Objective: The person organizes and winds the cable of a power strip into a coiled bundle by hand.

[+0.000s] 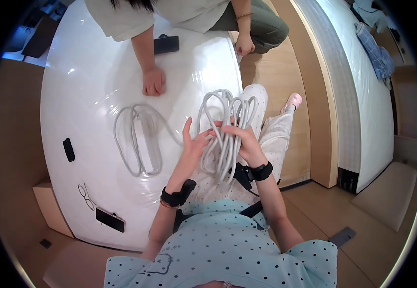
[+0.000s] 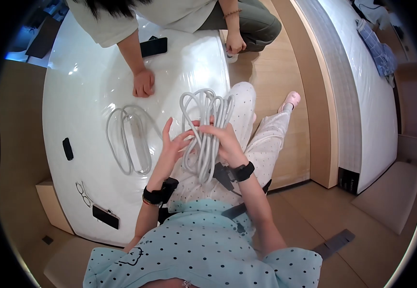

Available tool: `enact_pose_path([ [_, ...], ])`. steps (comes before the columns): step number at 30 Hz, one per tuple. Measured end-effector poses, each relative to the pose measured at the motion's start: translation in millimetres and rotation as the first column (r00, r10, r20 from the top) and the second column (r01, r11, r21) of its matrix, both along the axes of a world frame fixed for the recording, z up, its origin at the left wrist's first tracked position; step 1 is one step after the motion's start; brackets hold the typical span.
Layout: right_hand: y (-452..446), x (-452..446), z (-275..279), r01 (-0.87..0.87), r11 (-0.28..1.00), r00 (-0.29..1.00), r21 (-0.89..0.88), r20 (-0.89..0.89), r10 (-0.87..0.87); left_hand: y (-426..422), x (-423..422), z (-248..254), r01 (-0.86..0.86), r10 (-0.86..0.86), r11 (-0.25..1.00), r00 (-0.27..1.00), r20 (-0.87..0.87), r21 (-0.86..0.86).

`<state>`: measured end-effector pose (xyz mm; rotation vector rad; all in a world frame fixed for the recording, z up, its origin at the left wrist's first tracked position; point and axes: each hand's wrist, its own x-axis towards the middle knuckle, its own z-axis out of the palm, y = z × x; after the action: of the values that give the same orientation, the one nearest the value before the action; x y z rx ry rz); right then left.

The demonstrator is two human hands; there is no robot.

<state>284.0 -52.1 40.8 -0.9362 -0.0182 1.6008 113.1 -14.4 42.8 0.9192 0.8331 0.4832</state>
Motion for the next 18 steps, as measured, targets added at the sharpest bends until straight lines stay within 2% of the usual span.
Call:
enact_pose_path([
  [1, -1.6, -0.3, 2.2, 0.03, 0.999, 1.0, 0.03, 0.006, -0.031, 4.9, -2.7, 0.7, -0.055, 0.056, 0.99, 0.998, 0.0, -0.132],
  [4, -14.4, 6.0, -9.6, -0.045, 0.996, 0.946, 0.078, -0.317, 0.068, 9.2, -6.4, -41.5, 0.138, -0.149, 0.978, 0.987, -0.063, -0.154],
  [5, -14.8, 1.2, -9.1, -0.043, 0.973, 0.932, 0.226, -0.341, 0.121, 4.7, -5.5, -51.0, 0.14, -0.142, 0.978, 0.99, -0.001, -0.157],
  [6, -18.8, 3.4, -24.0, -0.112, 0.951, 0.919, 0.287, -0.335, 0.209, 4.3, -3.6, -42.9, 0.174, -0.177, 0.967, 0.984, 0.0, -0.184],
  [8, -18.9, -2.2, -10.3, -0.088, 0.948, 0.917, 0.306, -0.346, 0.197, 7.6, -1.9, -21.5, 0.244, -0.25, 0.944, 0.968, 0.002, -0.223],
  [10, -19.8, -0.1, -1.0, -0.087, 0.977, 0.96, 0.193, -0.247, 0.134, 13.7, -7.2, -17.6, 0.196, -0.21, 0.954, 0.977, -0.036, -0.228],
  [12, -18.4, -0.4, 13.2, -0.014, 0.993, 0.968, 0.113, -0.246, 0.042, 17.3, -14.2, -20.2, 0.141, -0.165, 0.979, 0.973, -0.164, -0.147],
  [14, -14.1, 1.5, 7.9, -0.017, 0.988, 0.997, 0.15, -0.071, 0.028, 19.3, -29.9, -25.1, 0.004, -0.014, 0.982, 0.998, -0.053, -0.191],
  [16, -8.9, -1.2, 10.0, -0.034, 0.989, 0.996, 0.147, -0.077, 0.045, 22.7, -19.8, 8.4, 0.001, -0.017, 0.989, 0.994, -0.111, -0.148],
  [17, -7.5, -3.6, 10.3, -0.047, 0.989, 0.995, 0.139, -0.083, 0.059, 16.5, -17.9, 2.7, 0.003, 0.005, 0.999, 0.983, -0.186, 0.042],
  [18, -4.1, -7.6, 10.6, -0.076, 0.984, 0.983, 0.162, -0.155, 0.102, 23.2, -5.2, 35.3, 0.202, -0.208, 0.978, 0.905, -0.372, -0.055],
])
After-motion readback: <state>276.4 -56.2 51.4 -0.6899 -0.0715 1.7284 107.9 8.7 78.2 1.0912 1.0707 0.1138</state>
